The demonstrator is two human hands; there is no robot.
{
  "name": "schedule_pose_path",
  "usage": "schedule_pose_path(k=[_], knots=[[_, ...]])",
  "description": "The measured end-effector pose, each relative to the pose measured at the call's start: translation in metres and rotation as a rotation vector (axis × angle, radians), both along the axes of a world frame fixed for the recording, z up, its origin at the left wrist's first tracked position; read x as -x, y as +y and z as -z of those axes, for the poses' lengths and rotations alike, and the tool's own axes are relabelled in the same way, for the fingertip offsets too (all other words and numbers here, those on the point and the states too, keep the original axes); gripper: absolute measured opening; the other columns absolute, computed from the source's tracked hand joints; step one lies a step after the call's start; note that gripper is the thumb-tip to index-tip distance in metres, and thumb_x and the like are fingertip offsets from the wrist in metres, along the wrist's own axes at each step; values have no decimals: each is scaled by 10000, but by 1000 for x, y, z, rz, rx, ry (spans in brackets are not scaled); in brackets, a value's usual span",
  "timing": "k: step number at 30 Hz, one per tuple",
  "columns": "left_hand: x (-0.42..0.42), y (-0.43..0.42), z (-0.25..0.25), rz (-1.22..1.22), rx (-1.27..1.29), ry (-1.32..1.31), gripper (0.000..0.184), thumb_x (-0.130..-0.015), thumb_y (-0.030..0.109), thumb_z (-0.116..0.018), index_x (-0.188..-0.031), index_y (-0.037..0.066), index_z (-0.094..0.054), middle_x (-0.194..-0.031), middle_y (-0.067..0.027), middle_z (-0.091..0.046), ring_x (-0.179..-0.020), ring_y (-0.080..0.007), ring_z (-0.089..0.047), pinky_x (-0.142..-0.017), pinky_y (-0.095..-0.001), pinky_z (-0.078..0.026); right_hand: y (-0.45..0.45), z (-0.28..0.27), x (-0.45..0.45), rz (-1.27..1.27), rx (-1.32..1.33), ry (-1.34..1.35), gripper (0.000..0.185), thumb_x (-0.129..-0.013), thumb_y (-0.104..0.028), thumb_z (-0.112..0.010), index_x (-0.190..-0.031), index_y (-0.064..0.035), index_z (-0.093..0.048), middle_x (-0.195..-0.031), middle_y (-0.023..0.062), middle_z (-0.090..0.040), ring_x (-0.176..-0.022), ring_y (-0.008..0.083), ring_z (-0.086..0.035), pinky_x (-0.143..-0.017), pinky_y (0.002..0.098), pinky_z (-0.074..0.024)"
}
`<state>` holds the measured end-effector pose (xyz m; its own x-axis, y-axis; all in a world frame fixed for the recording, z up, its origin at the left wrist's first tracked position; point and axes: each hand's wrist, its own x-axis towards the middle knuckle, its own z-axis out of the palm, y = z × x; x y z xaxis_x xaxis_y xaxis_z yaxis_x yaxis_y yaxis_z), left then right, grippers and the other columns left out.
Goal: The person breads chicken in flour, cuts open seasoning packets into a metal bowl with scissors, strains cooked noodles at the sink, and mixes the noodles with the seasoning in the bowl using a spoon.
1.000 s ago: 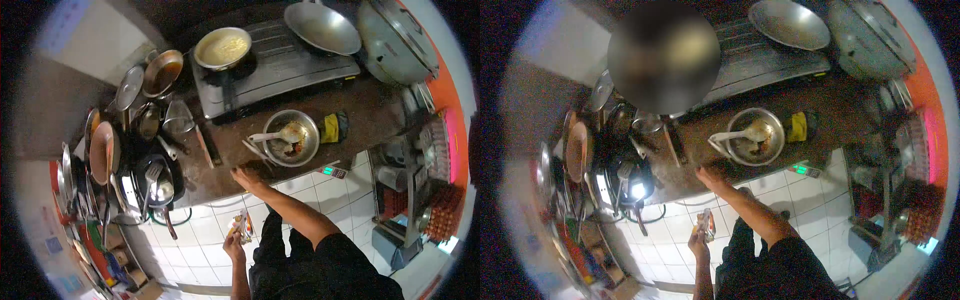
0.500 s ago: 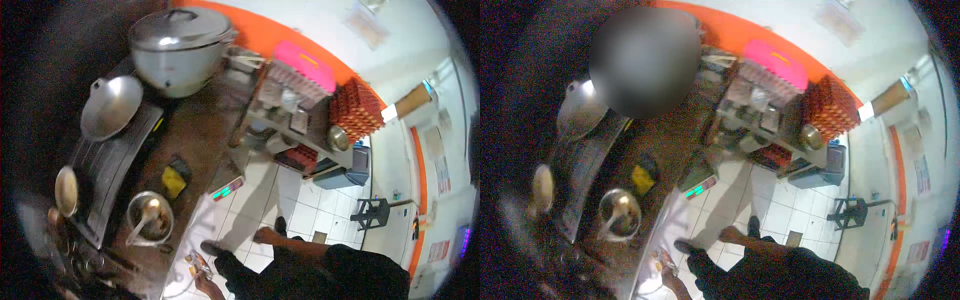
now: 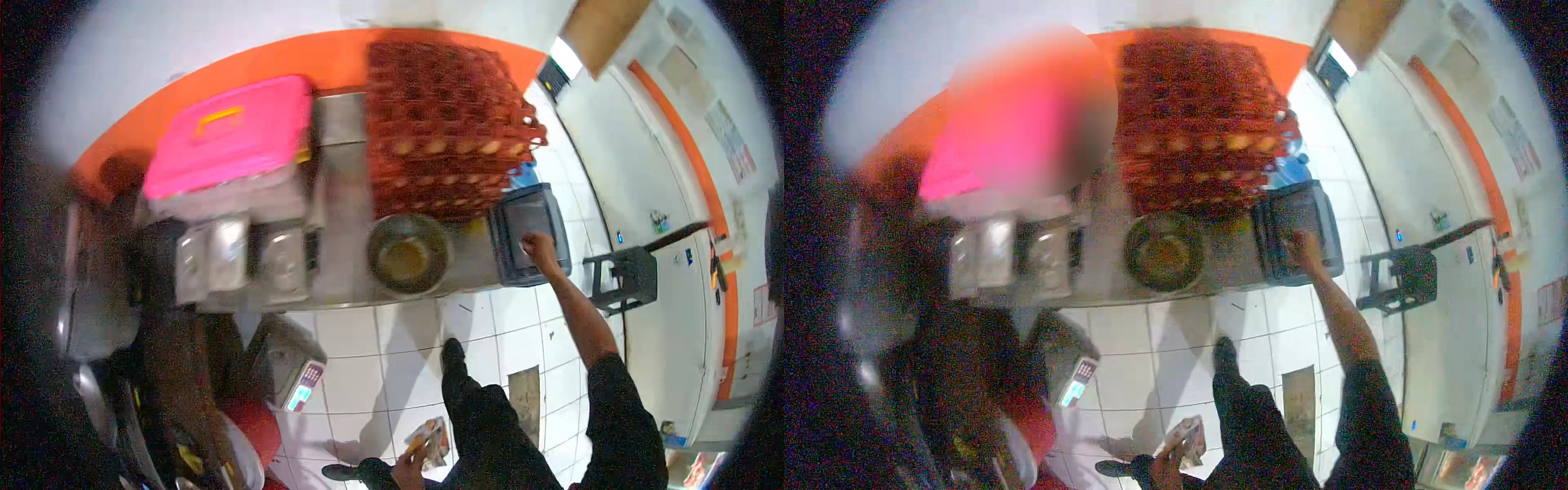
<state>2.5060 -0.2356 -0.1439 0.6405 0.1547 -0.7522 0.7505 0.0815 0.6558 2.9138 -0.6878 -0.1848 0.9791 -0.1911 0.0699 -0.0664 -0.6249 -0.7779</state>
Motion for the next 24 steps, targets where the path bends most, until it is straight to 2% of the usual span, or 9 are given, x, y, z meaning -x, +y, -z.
schedule_pose_path(k=[2,4,7,14,17,19,22,23,24], knots=[[-68,-62,1,174,-90,12,318,-806,212,-631,-997,-42,-617,-869,-89,-618,-795,-170,-587,-726,-278,-480,-60,54,-47,-11,199,55,139,-674,-108,-662,-773,-18,-624,-731,207,-594,-629,367,-569,-550,417,-444],[-125,-127,22,-101,187,-183,237,-736,130,-722,-866,-45,-627,-698,-39,-602,-626,-93,-497,-603,-240,-436,-91,101,-67,-102,575,36,164,-664,-95,-631,-786,13,-613,-738,234,-595,-660,415,-564,-581,449,-452],[-239,-212,0,296,-119,-318,266,-765,166,-707,-902,-42,-615,-781,-80,-621,-689,-121,-534,-622,-268,-433,-95,121,-72,-106,433,202,164,-712,-83,-529,-822,5,-613,-771,266,-581,-742,442,-571,-642,486,-458],[-407,-374,75,392,-462,-944,208,-833,45,-526,-1038,26,-559,-1030,-148,-517,-918,-296,-543,-776,-368,-461,-78,-69,-34,-208,59,129,370,-745,134,-464,-1068,-10,-574,-982,173,-630,-904,270,-620,-783,334,-486],[-437,-427,125,326,-21,-691,233,-797,4,-549,-1030,17,-560,-1135,-177,-466,-968,-312,-542,-779,-356,-472,-64,-125,-7,-140,-57,223,332,-808,103,-481,-1112,-10,-557,-1035,135,-626,-934,178,-606,-804,290,-479],[-441,-432,120,808,-183,-706,388,-725,94,-651,-1081,-10,-540,-1142,-235,-496,-1016,-361,-519,-849,-431,-441,-59,-133,18,-105,-144,296,330,-829,69,-488,-1140,-16,-557,-1057,92,-625,-961,159,-592,-842,285,-460],[-420,-433,150,634,-138,-890,603,-722,53,-587,-1290,6,-389,-1304,-219,-413,-1155,-387,-424,-958,-457,-352,-31,-142,48,72,-262,347,284,-838,18,-512,-1115,-2,-573,-1032,88,-633,-942,183,-601,-828,293,-462],[-431,-401,82,1025,-351,-655,618,-727,-8,-527,-1321,33,-363,-1366,-207,-346,-1200,-377,-391,-970,-468,-340,-27,-128,59,67,-285,396,293,-833,14,-523,-1123,-6,-568,-1038,91,-629,-945,189,-599,-836,300,-459],[-419,-394,91,1020,-379,-705,626,-731,-36,-503,-1334,40,-351,-1400,-204,-296,-1245,-353,-354,-988,-438,-334,-24,-115,63,80,-286,439,303,-829,9,-534,-1130,-9,-564,-1043,93,-624,-949,195,-596,-843,306,-456]])
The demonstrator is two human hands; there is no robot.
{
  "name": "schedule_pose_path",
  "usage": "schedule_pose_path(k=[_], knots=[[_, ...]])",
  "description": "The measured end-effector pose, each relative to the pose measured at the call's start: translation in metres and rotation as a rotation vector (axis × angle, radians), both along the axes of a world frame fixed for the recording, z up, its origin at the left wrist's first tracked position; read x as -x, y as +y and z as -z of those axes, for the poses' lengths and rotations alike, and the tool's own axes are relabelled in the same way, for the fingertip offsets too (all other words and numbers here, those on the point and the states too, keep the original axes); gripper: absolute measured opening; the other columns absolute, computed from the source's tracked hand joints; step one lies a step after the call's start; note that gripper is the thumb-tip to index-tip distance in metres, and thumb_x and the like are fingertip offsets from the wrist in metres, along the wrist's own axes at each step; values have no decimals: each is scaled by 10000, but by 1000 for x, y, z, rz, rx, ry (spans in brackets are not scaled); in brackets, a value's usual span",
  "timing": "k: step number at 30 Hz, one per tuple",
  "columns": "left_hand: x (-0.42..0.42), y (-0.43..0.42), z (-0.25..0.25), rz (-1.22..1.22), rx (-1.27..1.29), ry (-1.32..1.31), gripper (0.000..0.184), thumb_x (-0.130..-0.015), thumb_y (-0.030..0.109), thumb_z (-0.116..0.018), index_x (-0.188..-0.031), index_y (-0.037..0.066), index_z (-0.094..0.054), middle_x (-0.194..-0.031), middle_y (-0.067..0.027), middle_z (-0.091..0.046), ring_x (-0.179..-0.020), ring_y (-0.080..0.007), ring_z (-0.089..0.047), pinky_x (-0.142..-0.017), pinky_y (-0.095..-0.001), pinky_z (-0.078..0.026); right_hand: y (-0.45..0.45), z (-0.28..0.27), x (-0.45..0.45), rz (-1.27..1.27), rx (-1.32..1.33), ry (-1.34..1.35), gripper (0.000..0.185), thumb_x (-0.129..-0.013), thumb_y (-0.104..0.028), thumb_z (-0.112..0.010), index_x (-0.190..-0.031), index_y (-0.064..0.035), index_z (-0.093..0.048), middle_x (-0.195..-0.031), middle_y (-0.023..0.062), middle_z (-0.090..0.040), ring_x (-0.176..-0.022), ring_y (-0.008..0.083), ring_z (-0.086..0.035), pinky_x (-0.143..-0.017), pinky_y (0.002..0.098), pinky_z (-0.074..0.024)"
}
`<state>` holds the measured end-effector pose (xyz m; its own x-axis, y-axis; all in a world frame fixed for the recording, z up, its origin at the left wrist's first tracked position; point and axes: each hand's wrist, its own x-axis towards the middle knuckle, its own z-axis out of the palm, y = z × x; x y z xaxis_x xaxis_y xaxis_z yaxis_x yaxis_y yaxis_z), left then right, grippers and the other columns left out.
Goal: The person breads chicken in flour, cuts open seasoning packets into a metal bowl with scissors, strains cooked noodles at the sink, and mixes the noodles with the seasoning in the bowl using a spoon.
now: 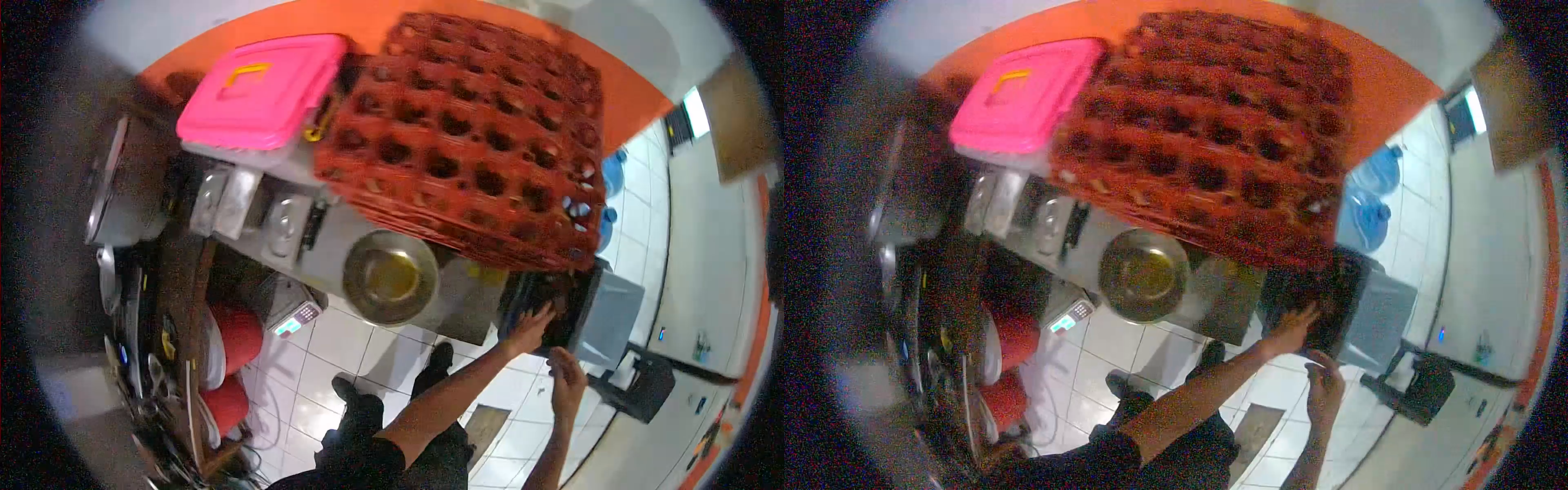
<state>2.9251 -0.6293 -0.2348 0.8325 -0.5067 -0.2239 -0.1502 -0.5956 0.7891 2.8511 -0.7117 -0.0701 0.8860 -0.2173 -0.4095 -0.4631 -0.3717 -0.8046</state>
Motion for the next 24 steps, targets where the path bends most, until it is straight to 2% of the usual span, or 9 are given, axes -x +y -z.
schedule_pose_path(k=[4,6,9,10,11,12,18,20,24], knots=[[41,16,54,-46,464,45,608,-745,-73,-447,-1334,42,-346,-1414,-206,-262,-1246,-378,-350,-1055,-414,-287,6,66,-34,-268,266,-444,410,-732,108,-496,-1129,7,-518,-1146,147,-527,-1086,260,-519,-922,316,-406],[59,51,-1,-117,549,225,511,-791,-38,-457,-1294,15,-388,-1349,-209,-363,-1211,-338,-410,-1026,-383,-329,-2,99,-61,-338,313,-406,402,-731,51,-497,-1128,-7,-524,-1107,177,-544,-1060,270,-530,-896,312,-419],[123,90,-29,-194,571,346,432,-850,74,-488,-1278,69,-426,-1219,-190,-512,-1113,-334,-503,-964,-397,-393,-136,282,-105,-469,783,-682,387,-772,-100,-523,-1146,0,-520,-1114,199,-554,-1005,290,-553,-862,342,-433],[142,116,-45,-193,516,346,430,-857,89,-489,-1282,101,-431,-1172,-188,-546,-1062,-347,-532,-943,-409,-407,-53,179,-114,-281,616,-170,429,-802,-174,-528,-1188,10,-496,-1140,193,-561,-982,301,-566,-856,367,-435],[173,138,-42,-261,546,304,427,-880,156,-511,-1299,151,-426,-1260,-143,-500,-1105,-303,-521,-960,-401,-404,-73,207,-134,-453,253,-427,435,-799,-212,-573,-1168,14,-524,-1104,174,-595,-954,298,-581,-826,371,-451],[205,164,-44,-305,532,423,399,-901,200,-494,-1290,137,-432,-1232,-142,-522,-1085,-307,-532,-950,-413,-410,-25,136,-128,-278,346,52,407,-792,-225,-612,-1122,8,-566,-1084,148,-616,-965,290,-579,-838,360,-450],[411,345,-40,-986,486,476,304,-904,204,-477,-1183,96,-531,-1197,-108,-547,-1079,-271,-531,-922,-378,-425,-55,176,-71,-558,535,-327,477,-809,-326,-592,-1167,-23,-503,-1065,152,-596,-961,278,-572,-863,382,-440],[477,386,-40,-1310,606,106,282,-809,206,-580,-1021,23,-611,-996,-104,-640,-848,-233,-630,-796,-356,-490,-29,166,-11,-667,666,-375,569,-800,-400,-590,-1221,-42,-457,-1105,146,-573,-997,270,-555,-881,393,-429],[597,446,-110,-1332,-336,526,275,-786,132,-535,-1037,23,-565,-671,-132,-632,-701,-222,-635,-688,-369,-515,-6,252,101,-1149,592,-559,757,-780,-549,-588,-1329,-78,-364,-1185,134,-528,-1069,254,-522,-918,414,-406]])
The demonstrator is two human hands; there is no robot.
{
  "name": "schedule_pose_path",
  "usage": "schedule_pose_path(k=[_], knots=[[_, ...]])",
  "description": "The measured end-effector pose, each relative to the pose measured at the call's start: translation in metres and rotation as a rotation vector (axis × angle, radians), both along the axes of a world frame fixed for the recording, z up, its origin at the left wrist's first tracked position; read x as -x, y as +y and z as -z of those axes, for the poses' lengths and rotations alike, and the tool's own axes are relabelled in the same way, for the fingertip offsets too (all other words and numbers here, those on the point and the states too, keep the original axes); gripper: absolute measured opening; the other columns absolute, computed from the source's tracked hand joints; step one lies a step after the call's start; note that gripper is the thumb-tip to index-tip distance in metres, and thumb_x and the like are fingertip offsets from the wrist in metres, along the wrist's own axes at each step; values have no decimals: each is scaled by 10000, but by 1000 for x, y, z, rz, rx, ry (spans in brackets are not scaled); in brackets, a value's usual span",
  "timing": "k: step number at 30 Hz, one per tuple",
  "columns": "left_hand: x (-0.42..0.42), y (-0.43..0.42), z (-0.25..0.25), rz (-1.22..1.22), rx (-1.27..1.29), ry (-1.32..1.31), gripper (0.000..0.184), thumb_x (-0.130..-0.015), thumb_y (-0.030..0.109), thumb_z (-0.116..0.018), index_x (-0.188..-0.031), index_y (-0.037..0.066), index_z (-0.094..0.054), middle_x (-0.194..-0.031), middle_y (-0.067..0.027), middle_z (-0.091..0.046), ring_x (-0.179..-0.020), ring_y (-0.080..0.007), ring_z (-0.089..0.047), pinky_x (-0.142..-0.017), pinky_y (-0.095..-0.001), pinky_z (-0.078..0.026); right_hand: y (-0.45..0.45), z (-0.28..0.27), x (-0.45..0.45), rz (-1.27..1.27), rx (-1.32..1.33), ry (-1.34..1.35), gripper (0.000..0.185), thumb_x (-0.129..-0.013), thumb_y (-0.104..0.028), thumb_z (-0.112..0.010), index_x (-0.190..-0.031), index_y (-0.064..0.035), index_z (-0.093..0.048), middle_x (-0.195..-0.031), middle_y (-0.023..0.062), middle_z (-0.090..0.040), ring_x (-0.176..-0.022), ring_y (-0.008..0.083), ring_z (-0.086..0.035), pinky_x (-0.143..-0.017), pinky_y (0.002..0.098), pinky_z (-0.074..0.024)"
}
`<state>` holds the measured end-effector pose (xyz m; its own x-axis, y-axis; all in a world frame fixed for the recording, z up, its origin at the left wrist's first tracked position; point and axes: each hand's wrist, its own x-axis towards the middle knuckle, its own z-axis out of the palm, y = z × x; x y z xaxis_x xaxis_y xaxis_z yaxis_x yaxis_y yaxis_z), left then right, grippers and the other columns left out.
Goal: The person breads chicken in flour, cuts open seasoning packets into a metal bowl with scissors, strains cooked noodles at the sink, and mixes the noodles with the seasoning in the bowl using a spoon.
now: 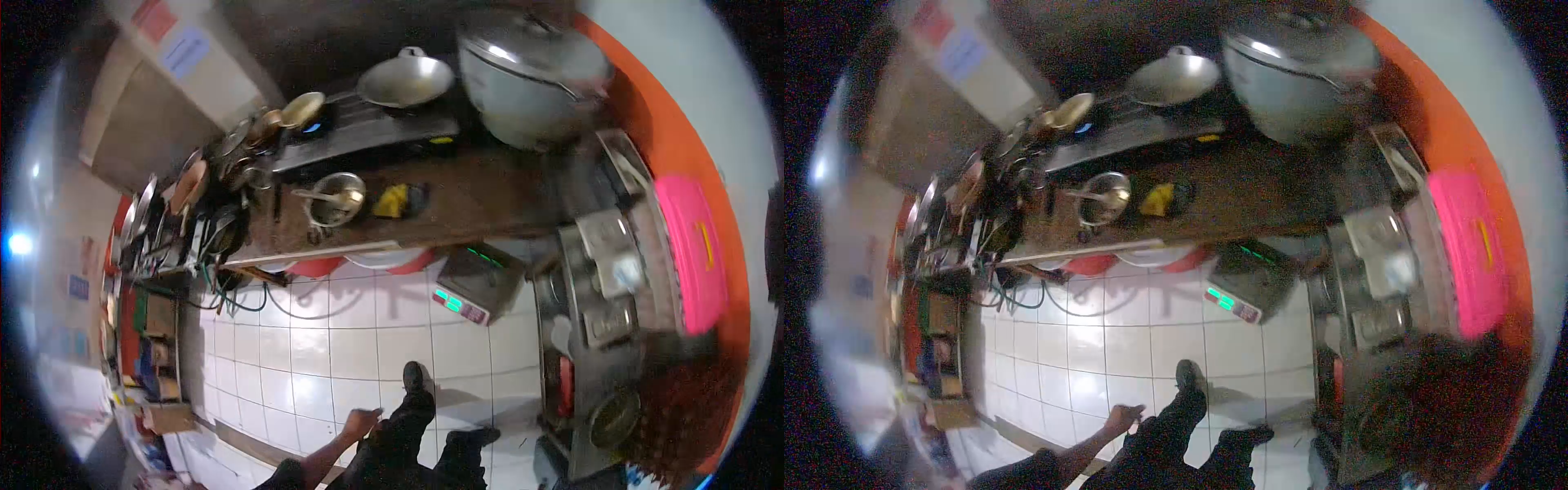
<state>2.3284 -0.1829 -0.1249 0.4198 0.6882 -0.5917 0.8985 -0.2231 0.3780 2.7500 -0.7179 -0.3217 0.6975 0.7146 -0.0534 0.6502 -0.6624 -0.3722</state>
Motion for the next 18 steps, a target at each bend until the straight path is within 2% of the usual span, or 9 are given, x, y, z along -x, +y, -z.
schedule_pose_path(k=[4,6,7,9,10,11,13,16,18], knots=[[116,-44,-10,-716,-211,-468,380,-670,-132,-414,-1015,-7,-511,-866,-164,-598,-696,-254,-638,-632,-337,-522,270,-109,79,-143,-354,349,321,-876,-385,-510,-944,-95,-630,-800,122,-643,-743,277,-611,-881,483,-416],[149,-52,-22,-761,-253,-351,454,-626,-185,-328,-1021,-30,-492,-992,-171,-569,-707,-268,-639,-626,-334,-526,384,-96,80,-68,-150,652,241,-862,-248,-519,-941,-37,-602,-835,126,-638,-766,273,-607,-828,451,-441],[159,-50,-20,-1131,-106,-497,298,-730,-100,-416,-1008,-27,-496,-945,-140,-604,-714,-223,-640,-595,-303,-516,441,-100,83,-46,-120,792,203,-855,-180,-523,-940,-7,-588,-853,129,-635,-777,271,-605,-802,435,-454],[176,-27,-17,-1362,-43,-594,235,-778,-22,-454,-1009,-22,-497,-910,-125,-618,-708,-206,-637,-576,-294,-510,544,-124,98,-27,-96,985,138,-841,-43,-532,-937,51,-560,-888,134,-630,-799,267,-601,-750,404,-479],[181,-5,-21,-1566,29,-686,198,-826,57,-492,-1011,-17,-498,-875,-110,-632,-703,-190,-633,-557,-285,-504,587,-138,107,-86,-142,1004,172,-809,-84,-573,-947,18,-563,-869,115,-624,-747,260,-612,-678,374,-491],[177,26,-27,-1581,-22,-656,249,-870,218,-527,-979,-6,-531,-812,-100,-647,-680,-161,-623,-531,-265,-487,632,-150,116,-148,-190,1024,216,-777,-125,-614,-957,-16,-566,-850,97,-618,-695,253,-622,-605,345,-503],[180,89,-9,-1434,-152,-692,233,-868,206,-532,-937,-14,-562,-808,-104,-646,-655,-147,-613,-512,-266,-473,709,-161,133,-578,-307,472,167,-812,31,-513,-961,-14,-572,-823,98,-602,-776,202,-590,-730,306,-467],[164,234,-14,-1343,-302,-841,171,-827,117,-610,-918,-28,-599,-790,-88,-639,-618,-129,-592,-517,-249,-461,808,-170,163,-597,-338,429,164,-820,11,-525,-962,-47,-582,-807,88,-604,-740,174,-584,-702,284,-461],[153,341,-49,-1211,-413,-753,196,-829,134,-613,-902,-48,-617,-768,-91,-645,-625,-136,-591,-545,-258,-468,854,-183,183,-551,-238,726,161,-817,-17,-558,-970,-54,-588,-854,95,-609,-767,164,-582,-699,299,-462]])
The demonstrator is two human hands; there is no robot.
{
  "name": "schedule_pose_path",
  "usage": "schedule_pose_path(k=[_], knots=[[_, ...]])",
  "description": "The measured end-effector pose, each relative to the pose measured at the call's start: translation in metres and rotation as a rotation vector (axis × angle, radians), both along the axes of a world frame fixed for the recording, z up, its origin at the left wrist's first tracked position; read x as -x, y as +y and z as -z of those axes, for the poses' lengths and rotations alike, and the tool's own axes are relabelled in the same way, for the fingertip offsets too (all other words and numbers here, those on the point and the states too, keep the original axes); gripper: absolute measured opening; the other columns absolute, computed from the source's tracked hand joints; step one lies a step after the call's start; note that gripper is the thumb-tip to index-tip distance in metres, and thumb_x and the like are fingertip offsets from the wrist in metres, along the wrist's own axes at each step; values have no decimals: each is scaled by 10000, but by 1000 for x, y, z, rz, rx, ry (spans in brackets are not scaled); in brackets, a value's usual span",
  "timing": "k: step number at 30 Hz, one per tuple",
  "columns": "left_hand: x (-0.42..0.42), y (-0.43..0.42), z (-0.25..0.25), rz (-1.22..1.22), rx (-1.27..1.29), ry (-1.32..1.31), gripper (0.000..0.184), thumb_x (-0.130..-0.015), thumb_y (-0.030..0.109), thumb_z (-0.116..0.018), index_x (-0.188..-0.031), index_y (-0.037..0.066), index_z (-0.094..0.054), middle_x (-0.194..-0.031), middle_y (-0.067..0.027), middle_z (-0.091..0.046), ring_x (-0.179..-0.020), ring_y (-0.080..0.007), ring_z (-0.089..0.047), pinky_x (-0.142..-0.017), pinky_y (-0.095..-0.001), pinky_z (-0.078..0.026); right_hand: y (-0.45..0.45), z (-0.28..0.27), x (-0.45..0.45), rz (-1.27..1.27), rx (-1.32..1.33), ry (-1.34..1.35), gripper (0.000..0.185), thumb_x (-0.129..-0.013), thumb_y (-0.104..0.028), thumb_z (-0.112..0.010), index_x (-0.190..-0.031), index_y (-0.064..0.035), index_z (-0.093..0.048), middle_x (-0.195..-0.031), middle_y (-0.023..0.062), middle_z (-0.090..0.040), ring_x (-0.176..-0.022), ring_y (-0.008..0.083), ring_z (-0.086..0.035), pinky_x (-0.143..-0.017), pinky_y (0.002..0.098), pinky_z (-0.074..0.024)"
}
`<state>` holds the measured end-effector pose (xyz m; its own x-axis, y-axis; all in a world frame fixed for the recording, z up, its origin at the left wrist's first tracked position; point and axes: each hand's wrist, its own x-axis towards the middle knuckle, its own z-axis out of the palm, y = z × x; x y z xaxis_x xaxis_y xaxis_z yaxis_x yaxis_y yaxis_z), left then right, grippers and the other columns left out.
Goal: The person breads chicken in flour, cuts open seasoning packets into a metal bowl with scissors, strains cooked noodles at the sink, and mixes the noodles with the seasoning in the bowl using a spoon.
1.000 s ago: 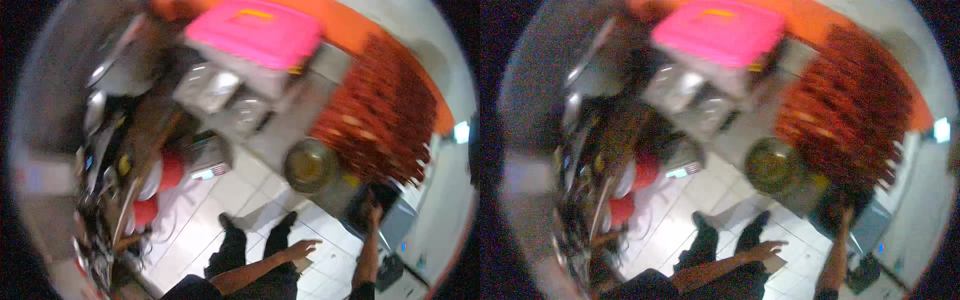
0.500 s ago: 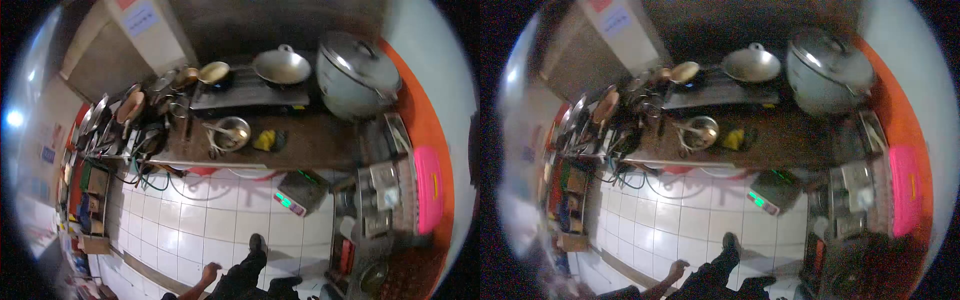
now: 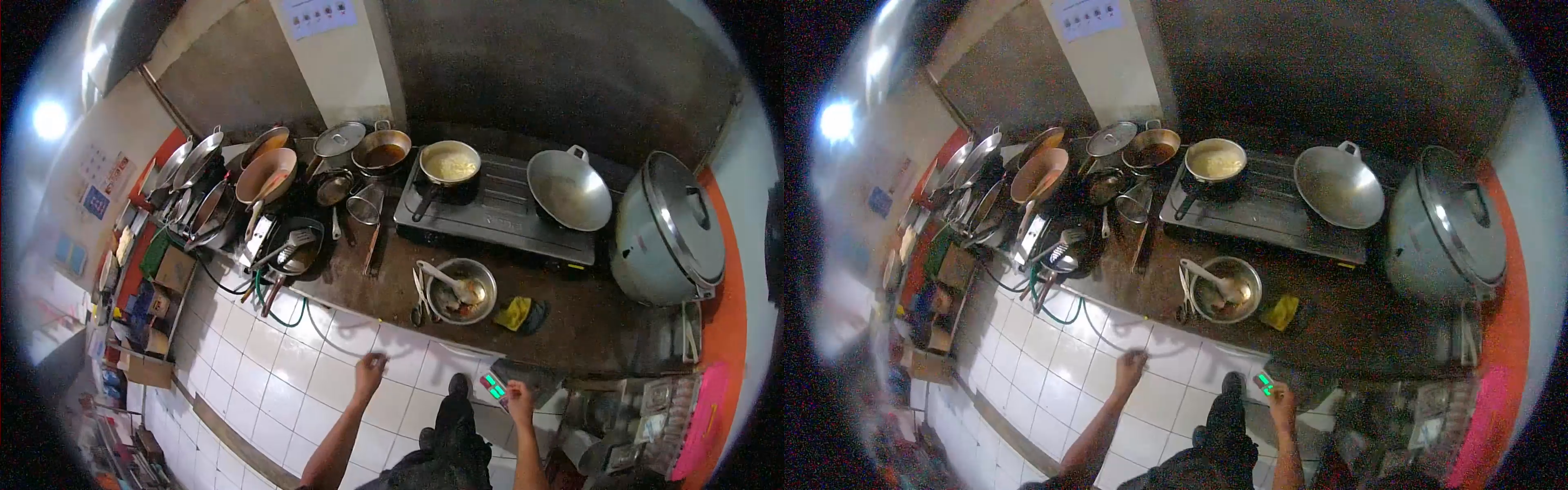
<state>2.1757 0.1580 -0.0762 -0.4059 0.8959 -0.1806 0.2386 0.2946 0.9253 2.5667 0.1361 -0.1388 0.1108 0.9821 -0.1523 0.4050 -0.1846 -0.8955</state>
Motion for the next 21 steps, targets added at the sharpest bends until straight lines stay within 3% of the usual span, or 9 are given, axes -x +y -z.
schedule_pose_path(k=[2,3,5,8,9,11,14,16,21], knots=[[3,103,-15,27,-162,216,234,-846,186,-599,-834,-45,-631,-725,-84,-651,-615,-113,-573,-540,-276,-446,49,-52,37,22,66,62,153,-826,-45,-569,-978,-51,-588,-866,87,-612,-770,164,-582,-691,298,-462],[1,151,-32,-27,-187,-41,230,-828,200,-612,-848,-28,-636,-720,-120,-646,-625,-136,-578,-554,-284,-441,69,-69,50,36,121,105,153,-835,-72,-580,-985,-47,-588,-877,80,-616,-772,163,-582,-683,296,-462],[10,227,-64,-61,-43,-22,228,-806,207,-621,-834,-18,-628,-636,-121,-607,-594,-219,-583,-578,-331,-457,117,-48,80,-86,-74,29,179,-875,-159,-570,-996,-31,-607,-808,54,-624,-727,141,-577,-653,273,-456],[46,307,-2,-16,9,269,293,-788,264,-628,-875,-14,-600,-720,-140,-598,-713,-280,-587,-670,-371,-462,203,-114,139,-147,-175,-9,183,-848,-166,-600,-972,-34,-631,-839,90,-641,-680,189,-606,-624,291,-478],[52,314,20,-19,28,277,293,-788,264,-628,-875,-14,-600,-720,-140,-598,-713,-280,-587,-670,-371,-462,233,-126,155,-169,-313,-95,184,-840,-163,-605,-969,-35,-633,-860,104,-644,-670,213,-615,-607,301,-483],[58,305,53,-198,165,882,376,-765,318,-635,-969,9,-569,-936,-157,-575,-907,-304,-558,-773,-408,-438,298,-109,183,-237,-435,-195,207,-825,-198,-613,-964,-49,-646,-790,103,-650,-662,251,-625,-585,331,-485],[54,261,59,-454,276,1121,466,-729,353,-646,-1077,62,-542,-1108,-184,-496,-1042,-311,-488,-825,-440,-401,367,-72,222,-285,-224,-308,269,-812,-288,-622,-966,-70,-659,-671,90,-642,-646,266,-628,-597,364,-488],[72,235,82,-337,266,1127,472,-718,342,-657,-1095,85,-539,-1114,-165,-496,-1045,-319,-485,-812,-458,-400,393,-46,235,-405,-275,-639,338,-796,-370,-624,-971,-84,-665,-581,90,-617,-616,290,-618,-606,396,-486],[126,242,91,32,154,819,433,-697,240,-700,-1082,105,-554,-1022,-92,-528,-952,-330,-510,-743,-449,-403,405,-34,241,-367,-372,-733,368,-779,-410,-634,-837,-49,-672,-587,109,-615,-611,289,-612,-594,404,-486]])
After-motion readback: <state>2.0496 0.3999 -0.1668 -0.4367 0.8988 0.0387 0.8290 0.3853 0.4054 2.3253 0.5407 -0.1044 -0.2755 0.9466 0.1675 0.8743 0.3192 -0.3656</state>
